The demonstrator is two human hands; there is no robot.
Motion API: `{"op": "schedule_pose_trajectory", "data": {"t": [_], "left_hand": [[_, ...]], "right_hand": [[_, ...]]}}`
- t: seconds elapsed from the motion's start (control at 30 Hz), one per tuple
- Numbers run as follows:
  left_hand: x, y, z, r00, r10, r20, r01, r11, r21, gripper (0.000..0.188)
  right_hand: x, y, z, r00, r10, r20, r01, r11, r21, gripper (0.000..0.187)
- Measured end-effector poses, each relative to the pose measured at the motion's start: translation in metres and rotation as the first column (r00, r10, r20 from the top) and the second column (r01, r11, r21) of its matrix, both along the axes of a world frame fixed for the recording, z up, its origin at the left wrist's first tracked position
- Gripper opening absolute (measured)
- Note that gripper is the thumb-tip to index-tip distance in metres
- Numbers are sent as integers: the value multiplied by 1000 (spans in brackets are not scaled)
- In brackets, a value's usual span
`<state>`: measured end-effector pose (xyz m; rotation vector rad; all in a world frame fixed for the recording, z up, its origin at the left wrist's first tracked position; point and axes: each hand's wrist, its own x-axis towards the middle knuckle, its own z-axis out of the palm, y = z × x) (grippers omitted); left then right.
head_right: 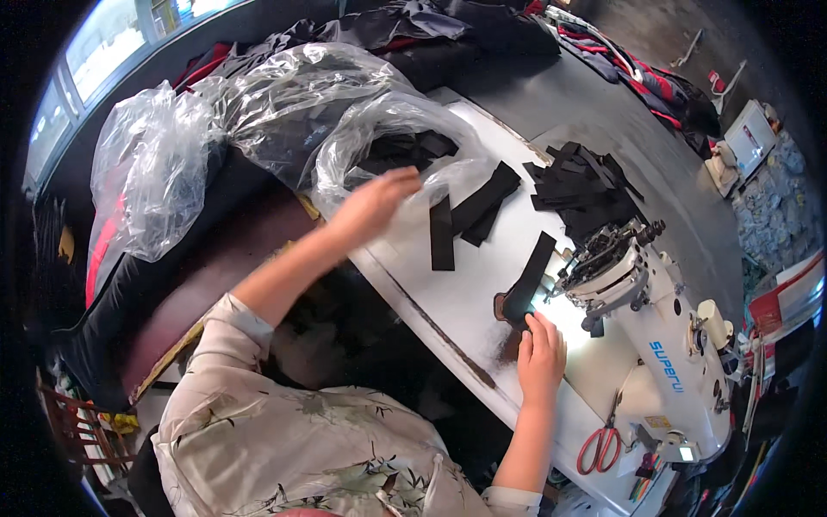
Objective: Operate an industrial sewing machine to sew fabric strips.
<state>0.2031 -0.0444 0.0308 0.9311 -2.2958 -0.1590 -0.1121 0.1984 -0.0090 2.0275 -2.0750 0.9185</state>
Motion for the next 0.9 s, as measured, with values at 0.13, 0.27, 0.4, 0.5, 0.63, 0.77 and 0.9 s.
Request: {"op": "schedule_pose_trajectory", "data": {"t": [0.13, 0.27, 0.4, 0.5, 0.63, 0.77, 0.9], "left_hand": [[25, -79, 18, 898, 159, 409, -185, 982, 24, 40], [7, -80, 48, 600, 57, 798, -278, 950, 141, 78], [11, -79, 30, 554, 140, 821, -228, 974, -12, 84], [19, -94, 30, 620, 63, 782, -123, 992, 17, 77], [20, -94, 44, 793, -12, 609, -120, 977, 176, 65], [37, -110, 54, 921, 195, 336, -258, 954, 152, 63], [48, -136, 64, 923, 370, -110, -331, 905, 268, 69]], "right_hand": [[-2, -2, -4, 1000, -12, -18, 12, 999, -38, 27], [-1, -2, -5, 999, -40, 30, 41, 999, -30, 25], [-1, -2, -3, 1000, -14, 23, 15, 999, -48, 24], [-1, -3, -2, 999, -8, 45, 10, 999, -42, 24], [-5, -3, -4, 999, -7, 48, 9, 999, -53, 21], [-2, -4, -1, 998, -7, 59, 10, 999, -41, 18], [-4, -4, -2, 999, -1, 54, 5, 998, -61, 19]]}}
